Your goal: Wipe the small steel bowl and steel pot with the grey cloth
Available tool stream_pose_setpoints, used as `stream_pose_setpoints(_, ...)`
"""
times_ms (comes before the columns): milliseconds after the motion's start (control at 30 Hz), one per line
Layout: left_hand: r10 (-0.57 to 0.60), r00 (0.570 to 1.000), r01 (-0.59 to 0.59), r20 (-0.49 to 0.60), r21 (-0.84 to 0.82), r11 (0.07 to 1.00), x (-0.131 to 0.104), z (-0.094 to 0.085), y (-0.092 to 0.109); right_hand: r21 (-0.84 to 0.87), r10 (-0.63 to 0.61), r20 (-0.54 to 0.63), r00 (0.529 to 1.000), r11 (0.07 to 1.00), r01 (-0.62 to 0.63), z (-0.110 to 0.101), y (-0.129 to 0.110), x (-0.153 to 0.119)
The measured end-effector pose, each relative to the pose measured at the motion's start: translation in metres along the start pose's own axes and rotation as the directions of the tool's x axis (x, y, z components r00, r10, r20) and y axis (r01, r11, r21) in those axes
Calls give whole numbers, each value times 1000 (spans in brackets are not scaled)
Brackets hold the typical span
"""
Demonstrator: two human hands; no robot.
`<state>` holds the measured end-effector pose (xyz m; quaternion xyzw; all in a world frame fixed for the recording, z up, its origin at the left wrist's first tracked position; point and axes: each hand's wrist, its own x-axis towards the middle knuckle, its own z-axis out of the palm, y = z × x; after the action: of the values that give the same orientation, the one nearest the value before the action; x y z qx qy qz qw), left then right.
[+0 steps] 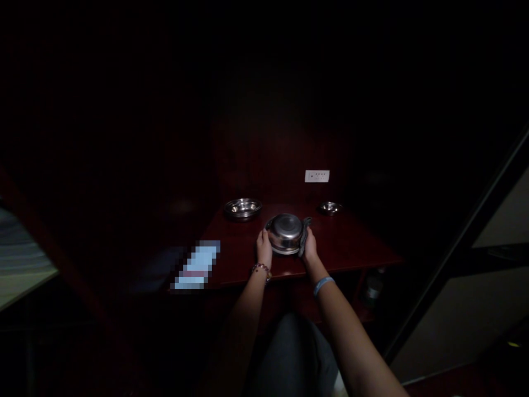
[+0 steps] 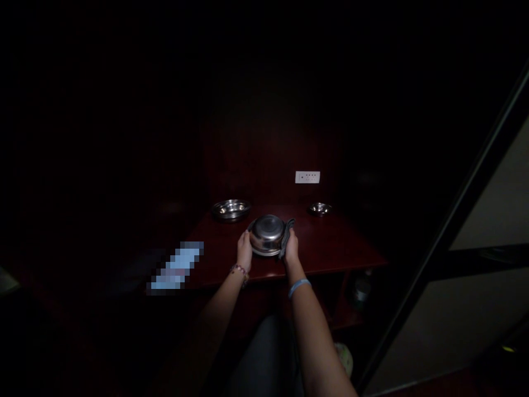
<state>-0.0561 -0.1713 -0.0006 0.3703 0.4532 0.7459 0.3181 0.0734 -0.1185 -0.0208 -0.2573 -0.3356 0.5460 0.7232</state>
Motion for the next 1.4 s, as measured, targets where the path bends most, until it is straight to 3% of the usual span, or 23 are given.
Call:
stream_pose_setpoints(133, -24, 1000, 24, 5, 2, 1000, 0, 0, -1, 39, 74, -92, 993, 997, -71, 2, -3, 0)
stream_pose_setpoints(467, -20, 995, 21, 97, -12, 1000, 1, 1, -7, 77, 89, -155, 984, 994, -78, 5, -7, -2)
stream_pose_setpoints(933, -22, 990, 29, 137, -49, 998, -6, 6, 6, 53, 76, -132, 988, 996, -70, 6, -10, -5)
stream_pose_setpoints(1400, -29, 988, 35, 149, -41, 999, -7, 4, 6, 56, 51, -105, 993, 997, -45, 8, -13, -9)
